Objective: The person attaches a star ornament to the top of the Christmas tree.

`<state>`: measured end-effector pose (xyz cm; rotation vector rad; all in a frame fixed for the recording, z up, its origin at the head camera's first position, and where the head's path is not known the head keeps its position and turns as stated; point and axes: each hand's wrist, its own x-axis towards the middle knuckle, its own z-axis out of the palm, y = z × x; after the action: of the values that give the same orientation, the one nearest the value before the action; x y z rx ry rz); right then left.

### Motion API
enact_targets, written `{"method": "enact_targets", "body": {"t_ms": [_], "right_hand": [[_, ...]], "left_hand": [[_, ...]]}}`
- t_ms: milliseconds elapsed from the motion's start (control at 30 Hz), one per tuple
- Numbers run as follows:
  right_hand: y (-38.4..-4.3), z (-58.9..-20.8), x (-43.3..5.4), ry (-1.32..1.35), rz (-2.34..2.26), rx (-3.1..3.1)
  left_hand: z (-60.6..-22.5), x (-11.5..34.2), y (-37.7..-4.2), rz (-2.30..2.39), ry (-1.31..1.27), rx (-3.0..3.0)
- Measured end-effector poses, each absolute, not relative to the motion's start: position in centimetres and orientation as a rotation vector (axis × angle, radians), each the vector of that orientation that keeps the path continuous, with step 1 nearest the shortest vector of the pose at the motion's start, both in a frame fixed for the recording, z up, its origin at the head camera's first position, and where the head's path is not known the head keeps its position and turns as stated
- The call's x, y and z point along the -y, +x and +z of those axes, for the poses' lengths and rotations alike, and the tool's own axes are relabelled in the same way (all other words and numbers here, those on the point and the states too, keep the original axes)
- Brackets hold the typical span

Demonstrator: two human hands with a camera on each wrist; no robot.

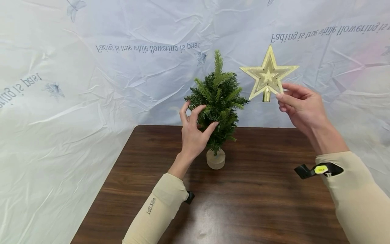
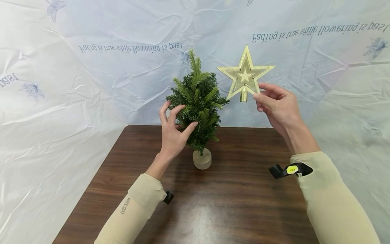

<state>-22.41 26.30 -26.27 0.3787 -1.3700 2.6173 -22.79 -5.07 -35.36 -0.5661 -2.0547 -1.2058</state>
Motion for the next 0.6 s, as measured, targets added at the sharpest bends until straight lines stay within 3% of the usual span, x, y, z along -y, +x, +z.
{"method": "enact_targets", "body": {"t_ms": [600], "right_hand": [[-23.0, -24.1, -24.5, 0.43, 2.615, 1.343]], "left_hand": [[-35.4, 5.1, -22.7, -1.201, -0.565, 2.06]]}}
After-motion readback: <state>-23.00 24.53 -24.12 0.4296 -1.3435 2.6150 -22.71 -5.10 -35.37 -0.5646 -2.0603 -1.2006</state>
